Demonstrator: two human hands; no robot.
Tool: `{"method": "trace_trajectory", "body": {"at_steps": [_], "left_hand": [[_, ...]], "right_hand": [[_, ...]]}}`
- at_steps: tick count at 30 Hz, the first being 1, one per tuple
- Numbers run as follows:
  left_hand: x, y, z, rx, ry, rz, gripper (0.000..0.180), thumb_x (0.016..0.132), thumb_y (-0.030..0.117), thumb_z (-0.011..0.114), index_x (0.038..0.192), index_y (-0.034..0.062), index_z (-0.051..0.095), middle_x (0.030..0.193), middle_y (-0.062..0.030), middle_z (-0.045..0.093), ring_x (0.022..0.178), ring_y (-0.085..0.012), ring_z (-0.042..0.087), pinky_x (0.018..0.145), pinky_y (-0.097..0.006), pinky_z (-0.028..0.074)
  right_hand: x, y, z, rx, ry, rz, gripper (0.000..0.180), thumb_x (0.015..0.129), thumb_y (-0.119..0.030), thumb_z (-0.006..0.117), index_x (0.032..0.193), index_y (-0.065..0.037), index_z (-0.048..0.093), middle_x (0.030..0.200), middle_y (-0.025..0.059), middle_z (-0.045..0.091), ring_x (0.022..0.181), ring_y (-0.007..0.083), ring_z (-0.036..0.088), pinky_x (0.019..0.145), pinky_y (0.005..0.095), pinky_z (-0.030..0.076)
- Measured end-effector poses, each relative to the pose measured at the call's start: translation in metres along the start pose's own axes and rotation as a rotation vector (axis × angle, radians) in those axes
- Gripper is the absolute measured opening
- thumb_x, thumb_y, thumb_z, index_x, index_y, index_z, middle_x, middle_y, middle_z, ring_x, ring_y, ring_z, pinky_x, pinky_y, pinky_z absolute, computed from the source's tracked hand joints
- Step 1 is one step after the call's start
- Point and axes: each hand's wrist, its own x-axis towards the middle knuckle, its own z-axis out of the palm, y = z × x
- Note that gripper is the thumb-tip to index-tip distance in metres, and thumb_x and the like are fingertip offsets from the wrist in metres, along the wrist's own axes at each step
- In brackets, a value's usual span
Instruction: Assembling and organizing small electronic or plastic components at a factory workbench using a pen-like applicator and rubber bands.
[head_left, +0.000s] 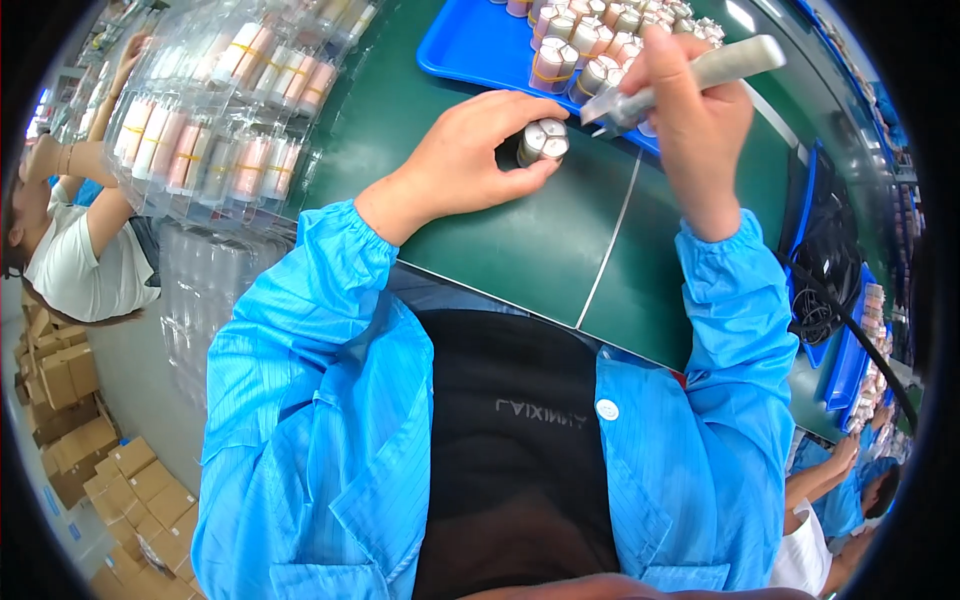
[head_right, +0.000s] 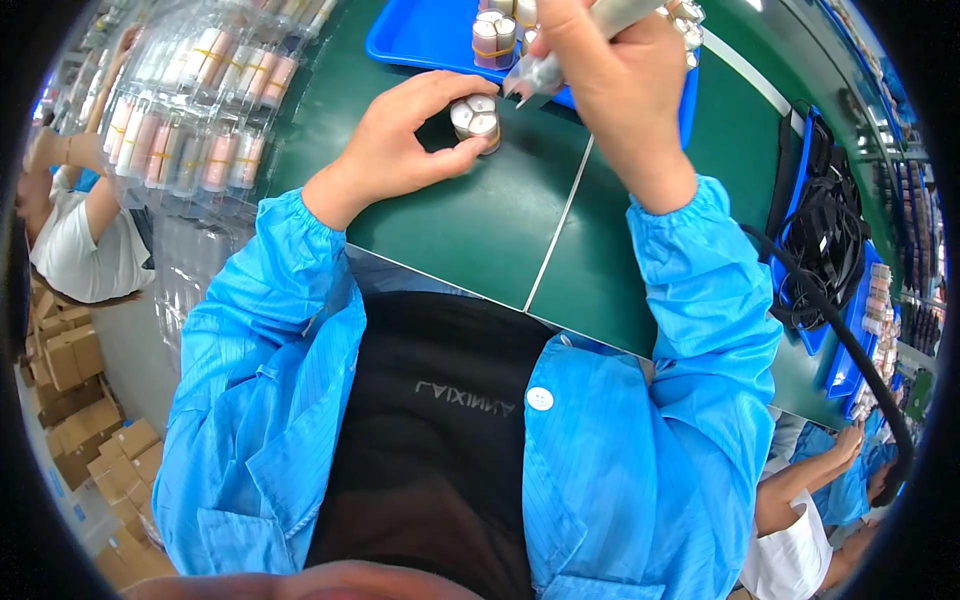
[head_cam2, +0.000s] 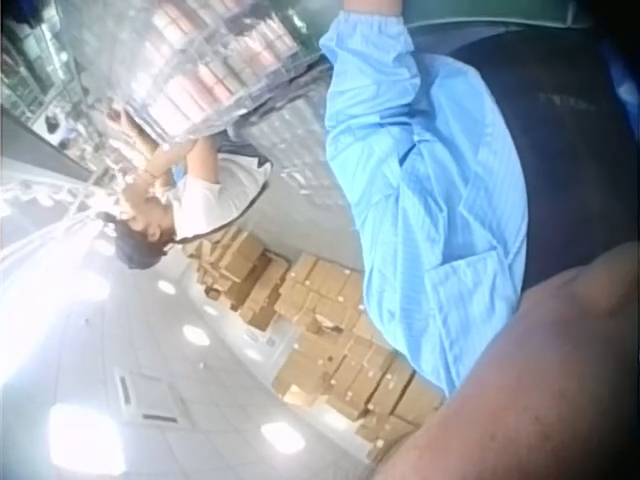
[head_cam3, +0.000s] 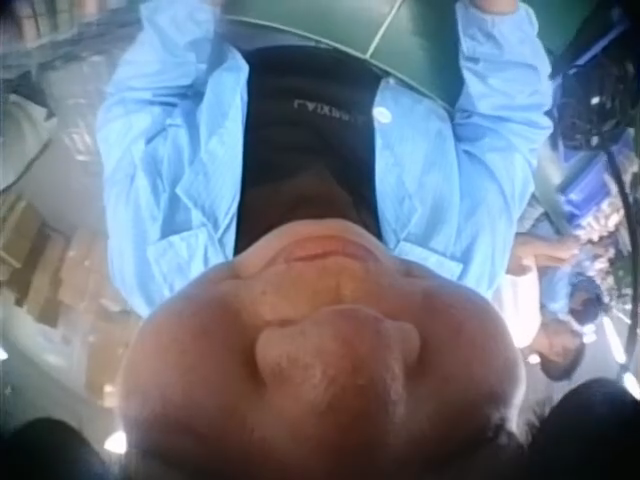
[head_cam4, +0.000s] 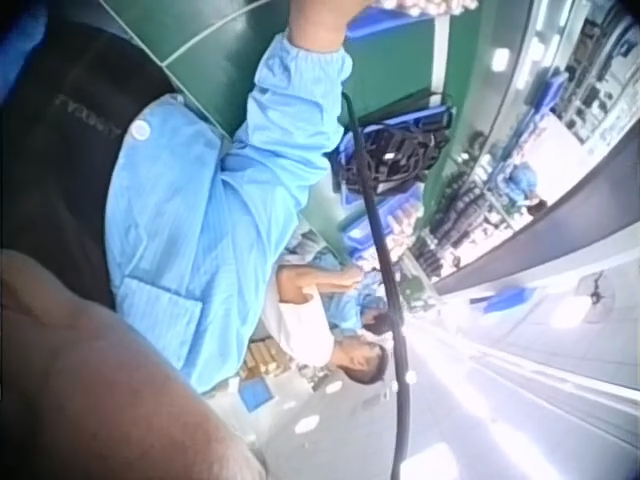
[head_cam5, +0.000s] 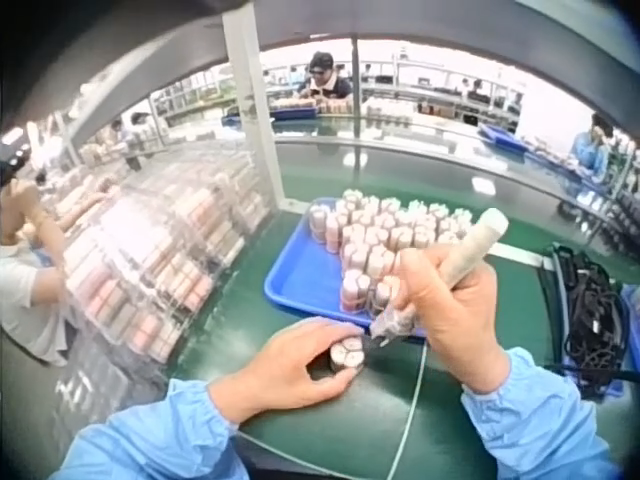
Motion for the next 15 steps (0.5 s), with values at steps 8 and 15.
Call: {"method": "trace_trajectory", "body": {"at_steps": [8, 15], "left_hand": [[-0.001, 0.003, -0.004, -0.132, -0.141, -0.230, 0.050, 0.077, 0.016, 0.085, 0.120, 0.0033, 0.064, 0.111, -0.0086, 0.069, 0.099, -0.0207, 0.066, 0.086, -0.032, 0.053], [-0.002, 0.004, -0.001, -0.174, -0.098, -0.205, 0.042, 0.078, 0.013, 0.083, 0.115, 0.0029, 0.067, 0.108, -0.0082, 0.068, 0.095, -0.0226, 0.066, 0.085, -0.032, 0.053]], "right_hand": [[-0.003, 0.004, 0.002, 0.073, -0.085, -0.162, 0.031, 0.102, -0.025, 0.063, 0.080, -0.004, 0.068, 0.076, -0.0010, 0.065, 0.064, 0.0035, 0.052, 0.055, 0.0216, 0.037], [-0.001, 0.017, 0.008, -0.006, -0.241, -0.175, 0.028, 0.101, -0.022, 0.066, 0.079, -0.005, 0.068, 0.074, -0.0024, 0.063, 0.066, 0.0039, 0.052, 0.057, 0.0221, 0.038]]}}
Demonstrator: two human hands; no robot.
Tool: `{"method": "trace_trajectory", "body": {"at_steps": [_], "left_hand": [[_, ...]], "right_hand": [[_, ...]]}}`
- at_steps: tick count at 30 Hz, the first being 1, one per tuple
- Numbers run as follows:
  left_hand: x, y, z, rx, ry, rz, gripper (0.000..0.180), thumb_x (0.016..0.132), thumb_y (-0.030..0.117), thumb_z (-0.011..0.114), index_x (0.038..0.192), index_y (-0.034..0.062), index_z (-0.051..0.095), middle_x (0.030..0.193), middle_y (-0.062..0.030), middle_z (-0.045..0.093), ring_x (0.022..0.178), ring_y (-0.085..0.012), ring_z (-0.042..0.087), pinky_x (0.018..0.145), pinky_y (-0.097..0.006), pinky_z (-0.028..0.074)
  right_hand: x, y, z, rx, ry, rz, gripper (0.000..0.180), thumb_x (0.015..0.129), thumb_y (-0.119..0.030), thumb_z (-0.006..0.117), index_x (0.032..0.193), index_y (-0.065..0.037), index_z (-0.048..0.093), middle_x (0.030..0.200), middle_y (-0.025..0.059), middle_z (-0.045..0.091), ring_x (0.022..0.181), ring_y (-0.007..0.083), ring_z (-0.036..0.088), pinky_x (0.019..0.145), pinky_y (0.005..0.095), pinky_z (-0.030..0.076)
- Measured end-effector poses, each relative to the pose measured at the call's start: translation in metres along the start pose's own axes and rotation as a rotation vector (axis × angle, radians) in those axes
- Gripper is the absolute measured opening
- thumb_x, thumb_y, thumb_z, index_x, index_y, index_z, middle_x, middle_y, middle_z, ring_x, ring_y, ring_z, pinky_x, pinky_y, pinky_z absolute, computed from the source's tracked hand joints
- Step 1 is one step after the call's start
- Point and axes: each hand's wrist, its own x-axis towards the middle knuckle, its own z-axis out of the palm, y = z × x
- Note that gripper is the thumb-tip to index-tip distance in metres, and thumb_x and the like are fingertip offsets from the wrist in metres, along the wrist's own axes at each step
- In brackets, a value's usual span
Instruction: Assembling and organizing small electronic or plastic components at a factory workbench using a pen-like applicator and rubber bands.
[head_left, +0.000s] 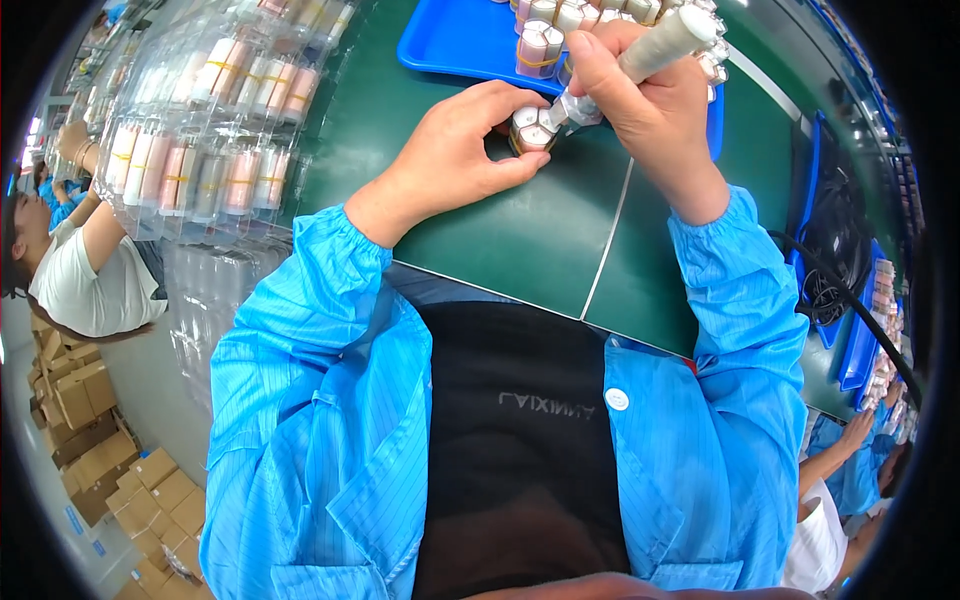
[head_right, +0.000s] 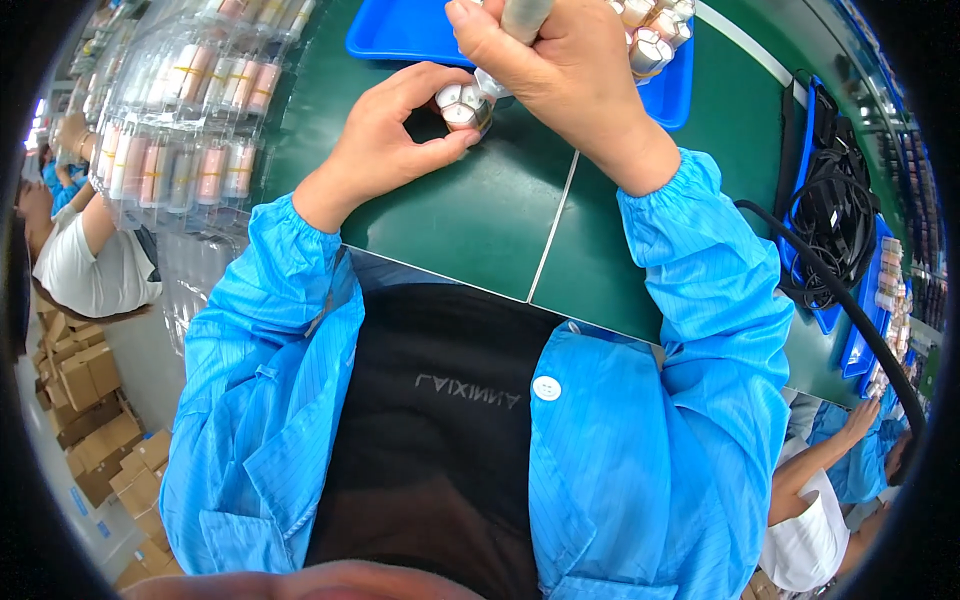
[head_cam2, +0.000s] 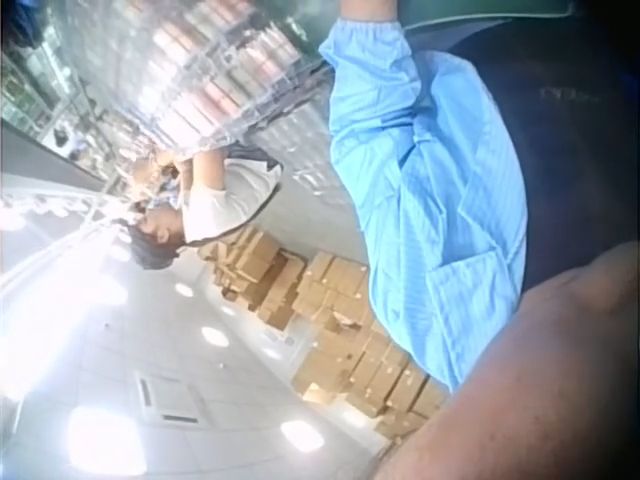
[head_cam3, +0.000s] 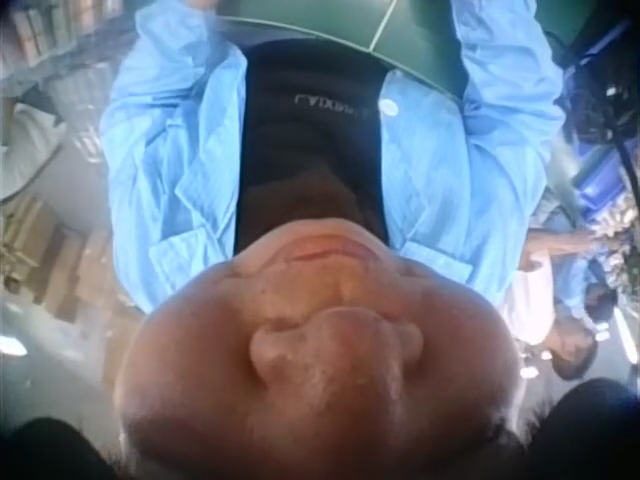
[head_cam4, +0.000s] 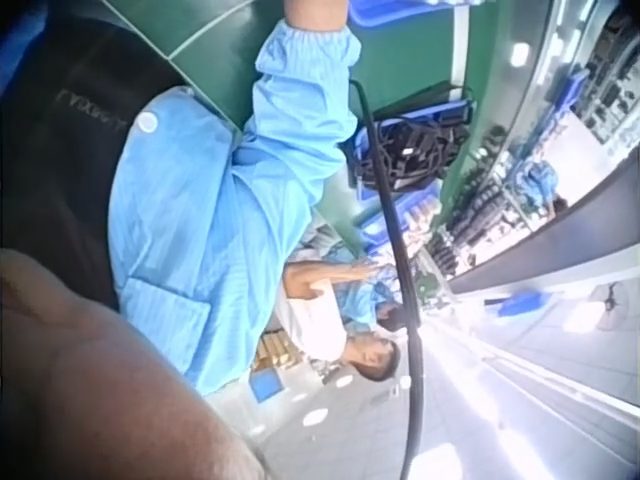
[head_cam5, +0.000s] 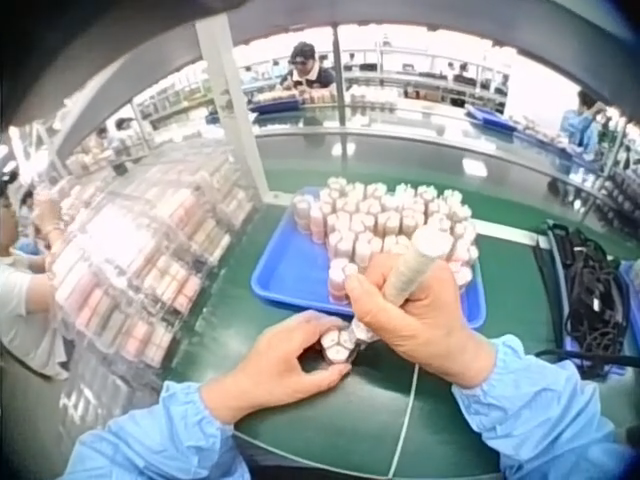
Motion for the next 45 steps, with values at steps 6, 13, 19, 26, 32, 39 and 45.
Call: {"method": "trace_trajectory", "body": {"at_steps": [6, 13, 19, 26, 32, 39, 45], "left_hand": [[0.000, 0.002, -0.001, -0.026, -0.022, -0.029, 0.042, 0.078, 0.009, 0.079, 0.117, 0.0025, 0.066, 0.109, -0.0094, 0.067, 0.098, -0.0229, 0.066, 0.087, -0.033, 0.052], [0.000, -0.005, -0.003, -0.002, -0.045, 0.030, 0.049, 0.080, 0.001, 0.067, 0.129, 0.0034, 0.060, 0.117, -0.0101, 0.066, 0.106, -0.0226, 0.064, 0.092, -0.033, 0.051], [0.000, -0.013, -0.004, -0.406, -0.032, -0.015, 0.060, 0.082, 0.000, 0.058, 0.141, 0.0041, 0.049, 0.131, -0.0103, 0.062, 0.116, -0.0198, 0.061, 0.101, -0.033, 0.049], [0.001, -0.003, -0.006, 0.107, 0.033, 0.031, 0.050, 0.075, 0.019, 0.086, 0.116, 0.0017, 0.063, 0.102, -0.0084, 0.062, 0.088, -0.0236, 0.064, 0.075, -0.034, 0.054], [-0.001, -0.002, -0.006, 0.048, 0.015, 0.026, 0.043, 0.079, 0.011, 0.081, 0.118, 0.0016, 0.065, 0.105, -0.0090, 0.065, 0.091, -0.0214, 0.064, 0.080, -0.031, 0.052], [-0.002, -0.007, -0.008, 0.046, -0.010, -0.018, 0.043, 0.083, 0.010, 0.078, 0.123, 0.0025, 0.065, 0.108, -0.0082, 0.067, 0.096, -0.0196, 0.065, 0.084, -0.030, 0.053], [0.004, -0.018, -0.027, -0.934, 0.041, -0.465, 0.044, 0.094, 0.018, 0.072, 0.131, -0.0015, 0.058, 0.119, -0.0108, 0.068, 0.107, -0.0196, 0.068, 0.096, -0.036, 0.055]], "right_hand": [[-0.002, 0.009, 0.005, 0.023, 0.001, 0.014, 0.030, 0.101, -0.021, 0.065, 0.077, -0.004, 0.067, 0.072, -0.0025, 0.060, 0.067, 0.0043, 0.052, 0.056, 0.0222, 0.037], [0.000, -0.012, -0.008, 0.017, 0.117, 0.029, 0.031, 0.103, -0.023, 0.062, 0.080, -0.004, 0.068, 0.073, -0.0017, 0.062, 0.067, 0.0042, 0.052, 0.056, 0.0219, 0.036], [0.007, -0.029, -0.013, 0.221, 0.154, -0.197, 0.030, 0.102, -0.016, 0.063, 0.074, -0.005, 0.062, 0.072, 0.0030, 0.064, 0.062, 0.0094, 0.056, 0.057, 0.0247, 0.043], [0.003, 0.005, 0.000, 0.131, 0.027, -0.047, 0.028, 0.103, -0.025, 0.063, 0.085, -0.004, 0.068, 0.079, 0.0000, 0.065, 0.068, 0.0057, 0.055, 0.059, 0.0233, 0.042], [0.002, 0.002, 0.002, 0.031, -0.020, 0.080, 0.028, 0.102, -0.026, 0.064, 0.085, -0.005, 0.069, 0.077, -0.0014, 0.064, 0.069, 0.0050, 0.054, 0.058, 0.0227, 0.041], [0.001, 0.001, 0.007, 0.076, 0.078, 0.091, 0.030, 0.103, -0.028, 0.062, 0.084, -0.005, 0.069, 0.075, -0.0018, 0.065, 0.066, 0.0040, 0.053, 0.056, 0.0217, 0.039], [0.000, -0.028, -0.018, -0.051, 0.134, -0.212, 0.014, 0.091, -0.014, 0.075, 0.081, -0.004, 0.070, 0.069, 0.0005, 0.067, 0.060, 0.0096, 0.062, 0.050, 0.0248, 0.044]]}}
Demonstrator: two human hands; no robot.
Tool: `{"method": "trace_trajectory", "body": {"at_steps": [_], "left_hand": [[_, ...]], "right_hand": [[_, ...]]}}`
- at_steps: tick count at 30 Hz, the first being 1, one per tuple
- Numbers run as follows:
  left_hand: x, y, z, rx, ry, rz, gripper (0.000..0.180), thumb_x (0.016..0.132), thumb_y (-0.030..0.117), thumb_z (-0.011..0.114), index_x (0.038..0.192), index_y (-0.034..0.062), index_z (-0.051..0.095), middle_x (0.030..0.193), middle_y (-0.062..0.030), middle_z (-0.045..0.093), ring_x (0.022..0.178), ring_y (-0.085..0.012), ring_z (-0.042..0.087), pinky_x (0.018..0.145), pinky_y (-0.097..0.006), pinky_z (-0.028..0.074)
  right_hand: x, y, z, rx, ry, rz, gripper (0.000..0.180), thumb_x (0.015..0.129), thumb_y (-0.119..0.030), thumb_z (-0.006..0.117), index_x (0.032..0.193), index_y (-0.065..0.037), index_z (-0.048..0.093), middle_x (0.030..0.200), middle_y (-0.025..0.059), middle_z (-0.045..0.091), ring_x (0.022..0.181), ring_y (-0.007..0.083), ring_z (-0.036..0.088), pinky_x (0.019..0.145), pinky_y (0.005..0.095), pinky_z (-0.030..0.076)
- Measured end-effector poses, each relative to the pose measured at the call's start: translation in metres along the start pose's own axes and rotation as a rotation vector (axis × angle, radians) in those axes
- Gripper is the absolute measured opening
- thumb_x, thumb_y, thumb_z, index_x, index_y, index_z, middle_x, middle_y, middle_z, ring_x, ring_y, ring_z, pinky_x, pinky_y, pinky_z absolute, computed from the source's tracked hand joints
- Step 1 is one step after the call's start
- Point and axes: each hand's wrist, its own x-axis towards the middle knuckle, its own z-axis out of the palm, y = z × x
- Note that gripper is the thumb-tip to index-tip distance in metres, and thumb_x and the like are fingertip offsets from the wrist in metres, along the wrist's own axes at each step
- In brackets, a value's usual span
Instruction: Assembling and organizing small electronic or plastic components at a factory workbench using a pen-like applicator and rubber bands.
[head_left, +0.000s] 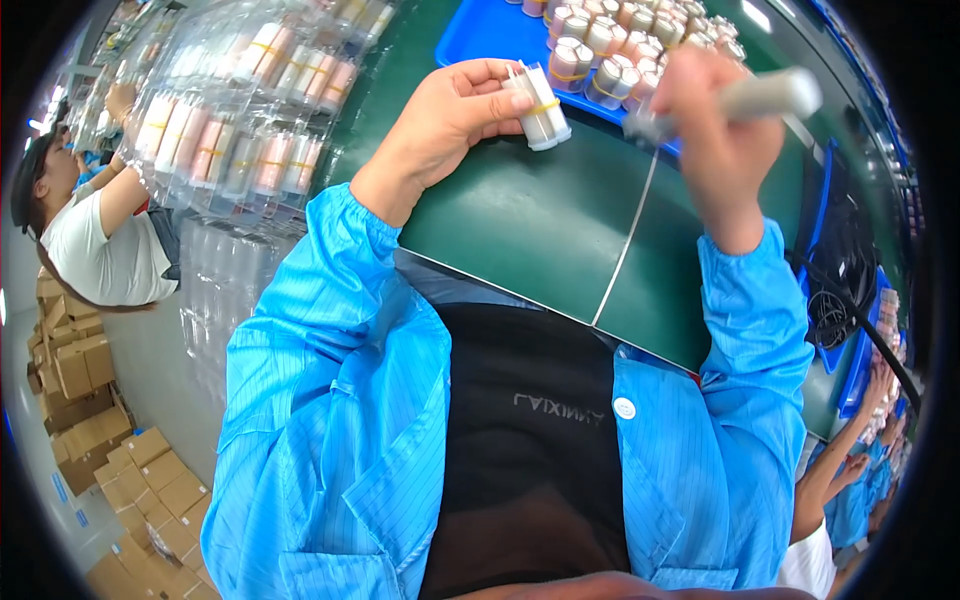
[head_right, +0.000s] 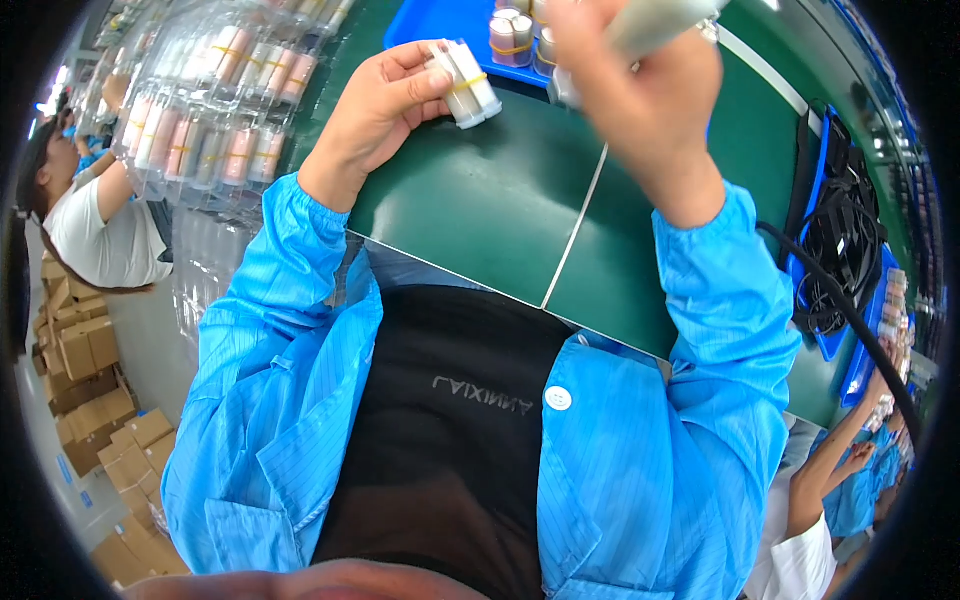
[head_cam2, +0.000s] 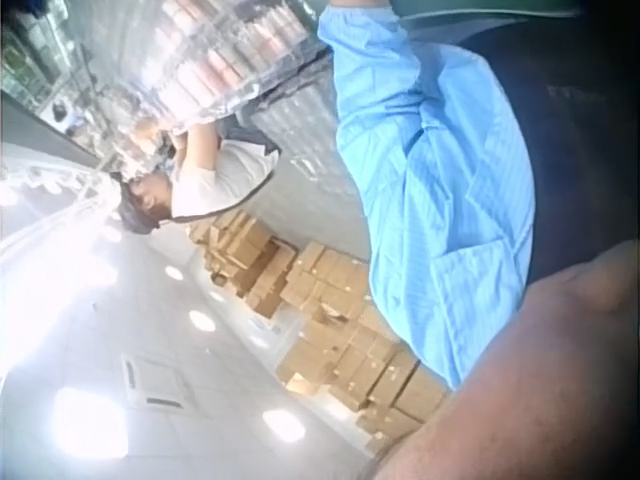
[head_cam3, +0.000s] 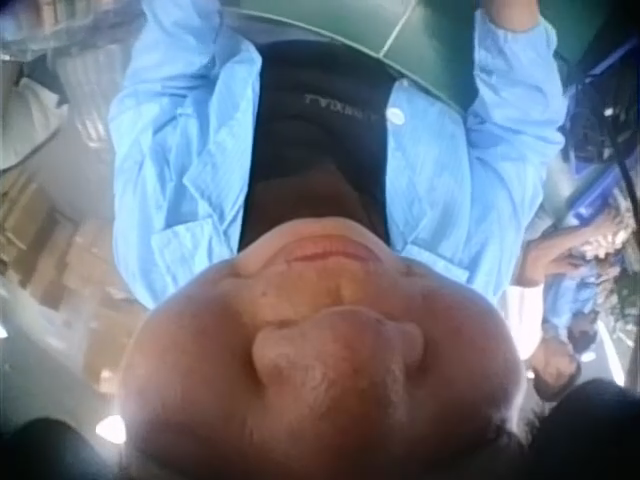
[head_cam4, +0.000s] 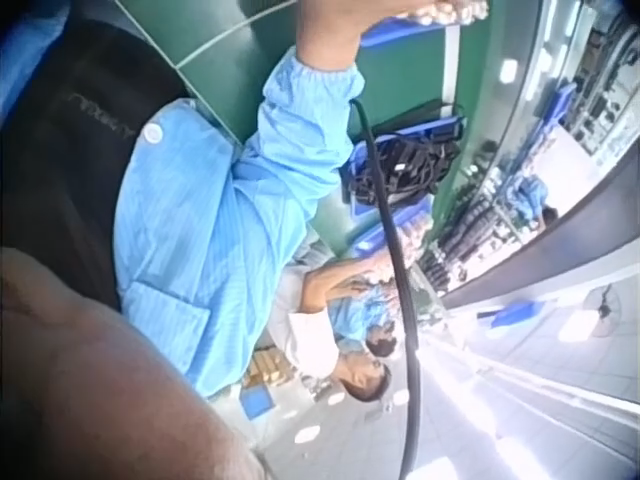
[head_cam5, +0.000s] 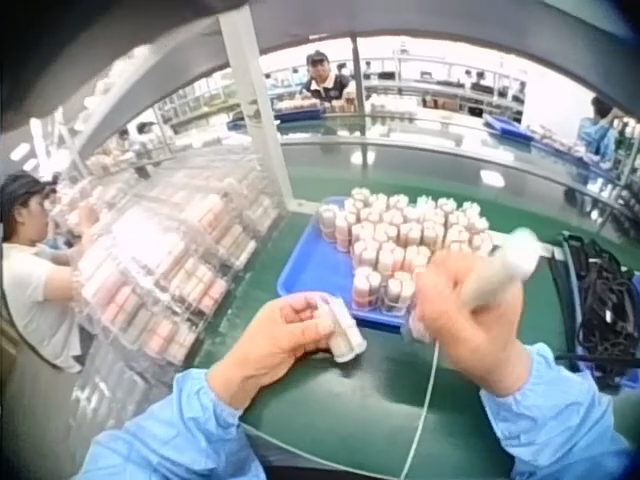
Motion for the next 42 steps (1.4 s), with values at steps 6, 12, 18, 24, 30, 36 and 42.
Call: {"method": "trace_trajectory", "body": {"at_steps": [6, 12, 18, 24, 30, 36, 42], "left_hand": [[0.003, 0.005, -0.014, -0.279, -0.084, -0.009, 0.048, 0.100, 0.025, 0.064, 0.138, -0.0027, 0.051, 0.129, -0.0177, 0.063, 0.119, -0.0335, 0.064, 0.099, -0.048, 0.056], [0.002, 0.017, -0.021, -0.391, -0.132, 0.033, 0.054, 0.103, 0.030, 0.054, 0.146, -0.0024, 0.044, 0.135, -0.0207, 0.059, 0.120, -0.0336, 0.063, 0.096, -0.048, 0.057], [-0.051, 0.053, -0.014, -0.335, -0.093, 0.171, 0.062, 0.094, 0.027, 0.056, 0.144, -0.0068, 0.044, 0.131, -0.0229, 0.061, 0.110, -0.0310, 0.066, 0.093, -0.041, 0.055], [-0.147, 0.177, -0.029, 0.806, 0.698, 0.830, 0.042, 0.090, 0.010, 0.070, 0.130, 0.0015, 0.058, 0.116, -0.0077, 0.065, 0.103, -0.0164, 0.064, 0.093, -0.034, 0.051], [-0.177, 0.233, -0.230, 1.429, 1.037, 0.686, 0.037, 0.088, 0.021, 0.077, 0.121, 0.0070, 0.069, 0.108, -0.0100, 0.073, 0.096, -0.0188, 0.069, 0.085, -0.034, 0.055], [-0.175, 0.219, -0.243, 1.610, 0.959, 0.318, 0.031, 0.091, 0.028, 0.073, 0.109, 0.0033, 0.073, 0.101, -0.0127, 0.074, 0.092, -0.0227, 0.071, 0.081, -0.033, 0.055], [-0.147, 0.179, -0.085, 1.456, 0.940, 1.014, 0.014, 0.091, 0.011, 0.072, 0.100, 0.0006, 0.074, 0.097, -0.0119, 0.073, 0.087, -0.0192, 0.069, 0.078, -0.030, 0.054]], "right_hand": [[-0.044, -0.022, 0.060, -0.570, -0.691, -0.701, 0.022, 0.075, -0.020, 0.070, 0.063, -0.013, 0.052, 0.061, -0.0004, 0.048, 0.054, 0.0151, 0.054, 0.044, 0.0311, 0.041], [-0.057, -0.011, 0.078, -0.539, -0.752, -0.668, 0.029, 0.083, -0.021, 0.073, 0.066, -0.013, 0.051, 0.063, 0.0006, 0.043, 0.056, 0.0174, 0.052, 0.045, 0.0330, 0.039], [-0.055, -0.022, 0.074, -0.525, -0.732, -0.669, 0.027, 0.082, -0.019, 0.075, 0.069, -0.013, 0.051, 0.064, 0.0010, 0.044, 0.058, 0.0174, 0.053, 0.048, 0.0331, 0.040], [-0.054, -0.030, 0.072, -0.546, -0.748, -0.645, 0.036, 0.085, -0.021, 0.074, 0.065, -0.014, 0.046, 0.062, 0.0007, 0.043, 0.058, 0.0161, 0.052, 0.048, 0.0317, 0.039], [-0.048, -0.034, 0.076, -0.561, -0.778, -0.664, 0.036, 0.087, -0.021, 0.074, 0.065, -0.014, 0.046, 0.062, 0.0001, 0.042, 0.058, 0.0154, 0.053, 0.048, 0.0314, 0.039], [-0.050, -0.034, 0.074, -0.586, -0.783, -0.645, 0.036, 0.087, -0.022, 0.073, 0.065, -0.013, 0.047, 0.062, 0.0002, 0.043, 0.057, 0.0157, 0.053, 0.048, 0.0316, 0.039], [-0.046, -0.025, 0.073, -0.565, -0.742, -0.621, 0.034, 0.088, -0.023, 0.072, 0.065, -0.012, 0.049, 0.061, 0.0015, 0.044, 0.054, 0.0176, 0.053, 0.046, 0.0335, 0.040]]}}
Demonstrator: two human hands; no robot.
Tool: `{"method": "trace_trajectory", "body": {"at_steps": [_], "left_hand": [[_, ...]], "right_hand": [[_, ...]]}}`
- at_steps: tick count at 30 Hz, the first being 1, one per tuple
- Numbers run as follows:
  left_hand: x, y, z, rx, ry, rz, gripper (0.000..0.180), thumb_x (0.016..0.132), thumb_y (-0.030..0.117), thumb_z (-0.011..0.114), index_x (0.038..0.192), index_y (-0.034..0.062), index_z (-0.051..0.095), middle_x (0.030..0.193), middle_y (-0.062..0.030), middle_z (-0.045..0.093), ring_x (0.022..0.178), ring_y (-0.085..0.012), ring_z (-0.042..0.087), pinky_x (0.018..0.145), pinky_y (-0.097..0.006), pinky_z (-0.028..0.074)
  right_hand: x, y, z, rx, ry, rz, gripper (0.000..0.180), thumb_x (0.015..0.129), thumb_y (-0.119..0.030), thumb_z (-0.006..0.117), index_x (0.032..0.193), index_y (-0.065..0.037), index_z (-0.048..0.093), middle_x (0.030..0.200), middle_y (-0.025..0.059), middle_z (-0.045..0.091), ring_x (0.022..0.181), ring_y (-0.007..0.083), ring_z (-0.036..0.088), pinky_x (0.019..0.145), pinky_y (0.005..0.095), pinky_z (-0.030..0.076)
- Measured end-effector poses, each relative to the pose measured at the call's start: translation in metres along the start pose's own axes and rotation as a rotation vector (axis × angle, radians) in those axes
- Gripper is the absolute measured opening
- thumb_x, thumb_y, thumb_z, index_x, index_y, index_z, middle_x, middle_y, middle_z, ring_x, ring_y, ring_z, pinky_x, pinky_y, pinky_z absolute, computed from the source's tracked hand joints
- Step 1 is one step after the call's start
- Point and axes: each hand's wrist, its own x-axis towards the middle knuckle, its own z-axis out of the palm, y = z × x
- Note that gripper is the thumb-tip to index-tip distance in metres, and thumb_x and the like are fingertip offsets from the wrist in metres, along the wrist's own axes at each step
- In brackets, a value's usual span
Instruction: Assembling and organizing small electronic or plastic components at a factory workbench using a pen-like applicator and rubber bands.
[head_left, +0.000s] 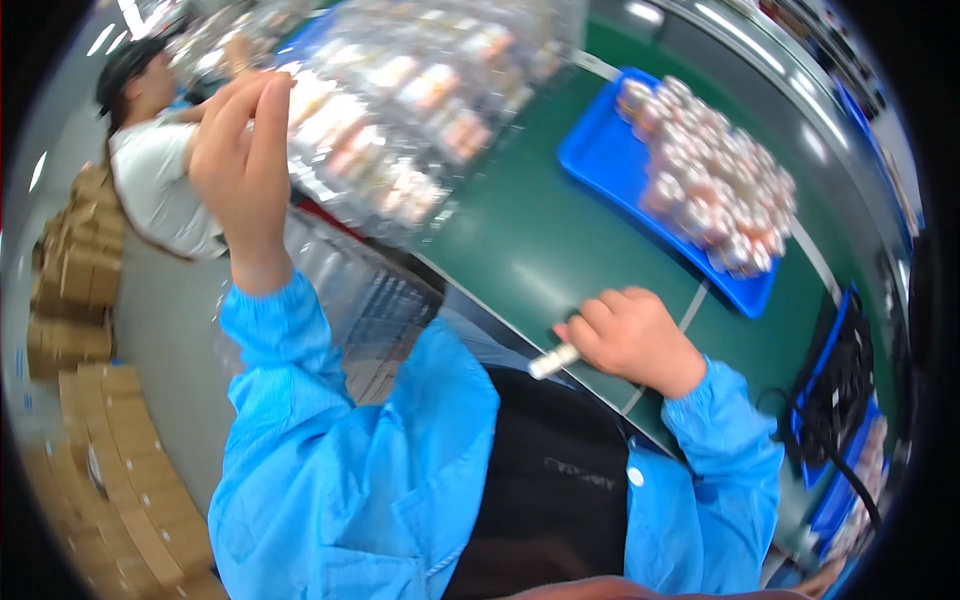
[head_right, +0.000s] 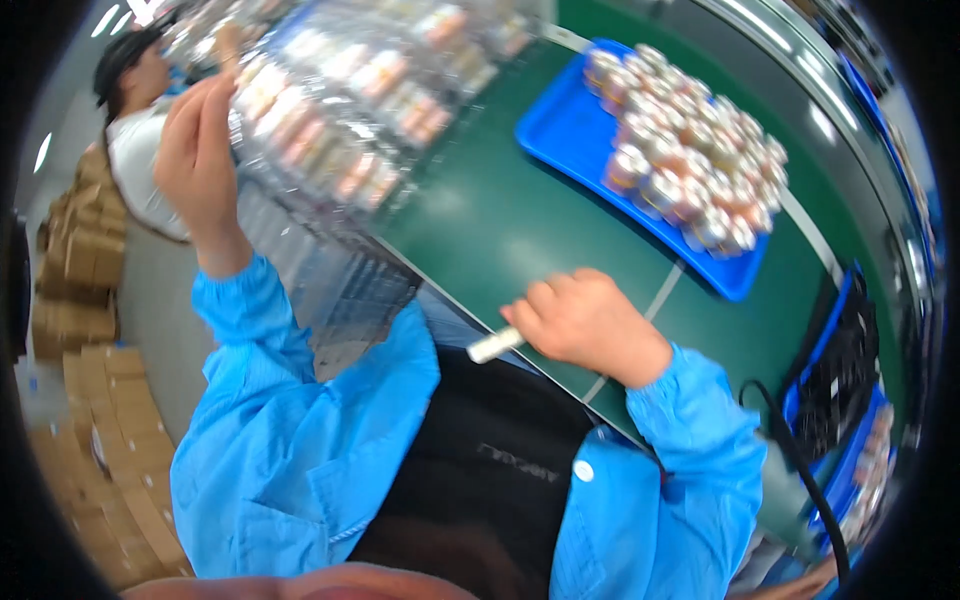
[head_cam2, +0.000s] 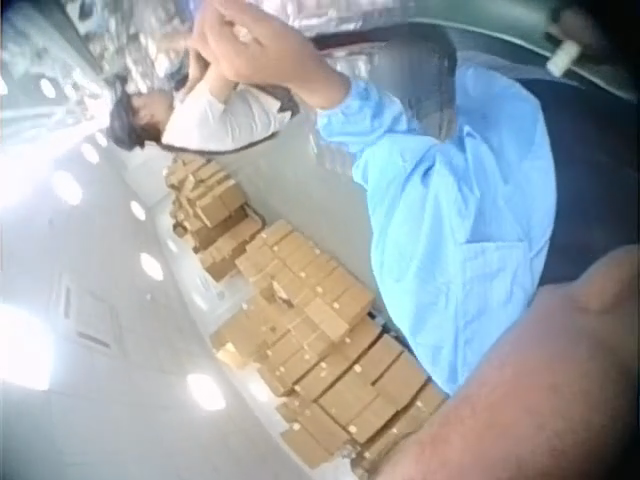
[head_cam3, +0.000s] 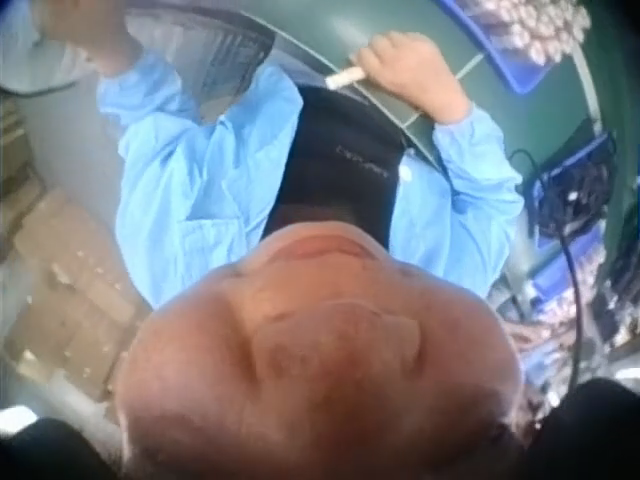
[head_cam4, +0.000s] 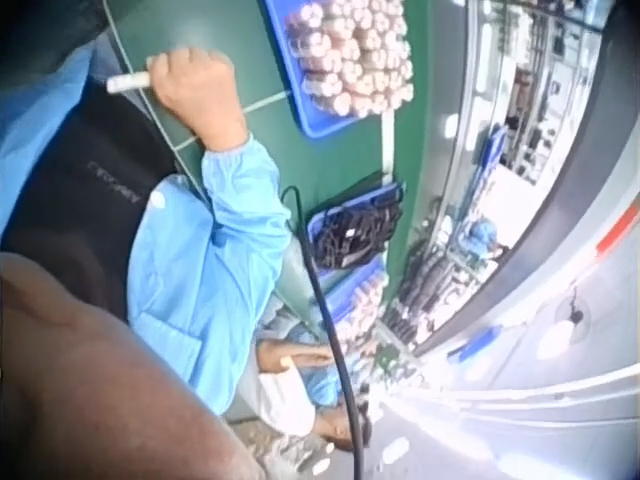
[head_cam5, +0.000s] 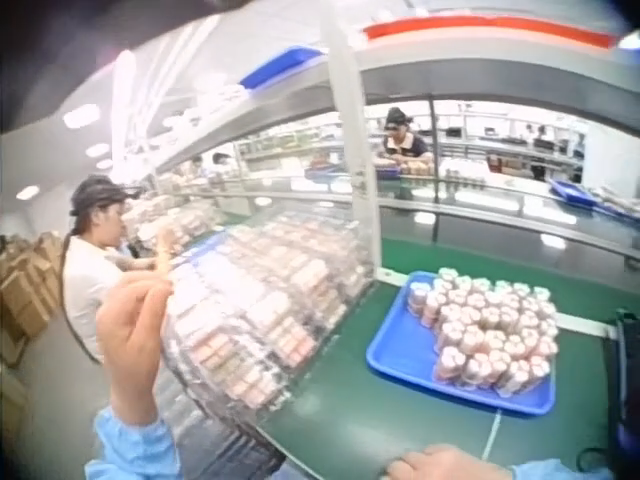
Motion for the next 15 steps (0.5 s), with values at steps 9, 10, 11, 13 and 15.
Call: {"method": "trace_trajectory", "body": {"at_steps": [9, 10, 11, 13, 15], "left_hand": [[-0.042, 0.103, 0.258, -0.129, -0.347, 0.129, 0.038, 0.088, 0.008, 0.068, 0.125, 0.0020, 0.062, 0.118, -0.0120, 0.065, 0.110, -0.0291, 0.063, 0.094, -0.040, 0.051], [-0.047, 0.090, 0.289, -0.040, -0.301, 0.097, 0.042, 0.086, 0.013, 0.067, 0.126, 0.0023, 0.061, 0.122, -0.0157, 0.064, 0.112, -0.0364, 0.062, 0.095, -0.046, 0.051], [-0.050, 0.075, 0.316, -0.020, -0.332, 0.056, 0.045, 0.085, 0.014, 0.066, 0.128, 0.0019, 0.060, 0.123, -0.0161, 0.065, 0.113, -0.0373, 0.061, 0.097, -0.046, 0.051], [-0.049, 0.064, 0.342, -0.001, -0.365, 0.018, 0.048, 0.084, 0.014, 0.066, 0.130, 0.0015, 0.060, 0.124, -0.0166, 0.065, 0.115, -0.0382, 0.061, 0.099, -0.046, 0.050], [-0.046, 0.060, 0.347, -0.072, -0.667, -0.074, 0.052, 0.083, 0.018, 0.069, 0.132, 0.0057, 0.061, 0.122, -0.0170, 0.067, 0.112, -0.0382, 0.063, 0.098, -0.045, 0.051]], "right_hand": [[-0.011, 0.023, -0.002, 0.136, 0.210, 0.169, 0.034, 0.088, -0.026, 0.072, 0.067, -0.011, 0.051, 0.062, 0.0031, 0.047, 0.054, 0.0203, 0.056, 0.046, 0.0363, 0.043], [-0.012, 0.023, -0.001, 0.139, 0.210, 0.157, 0.034, 0.088, -0.026, 0.072, 0.067, -0.011, 0.051, 0.062, 0.0030, 0.048, 0.054, 0.0202, 0.057, 0.046, 0.0360, 0.043], [-0.011, 0.022, 0.000, 0.138, 0.199, 0.147, 0.034, 0.088, -0.027, 0.072, 0.067, -0.011, 0.051, 0.063, 0.0029, 0.049, 0.055, 0.0203, 0.057, 0.046, 0.0357, 0.044], [-0.012, 0.020, 0.001, 0.132, 0.195, 0.131, 0.033, 0.088, -0.027, 0.072, 0.067, -0.011, 0.051, 0.063, 0.0029, 0.050, 0.055, 0.0204, 0.057, 0.046, 0.0357, 0.044], [-0.014, 0.019, 0.001, 0.126, 0.193, 0.118, 0.033, 0.088, -0.027, 0.071, 0.067, -0.011, 0.051, 0.063, 0.0029, 0.051, 0.055, 0.0205, 0.057, 0.046, 0.0356, 0.044]]}}
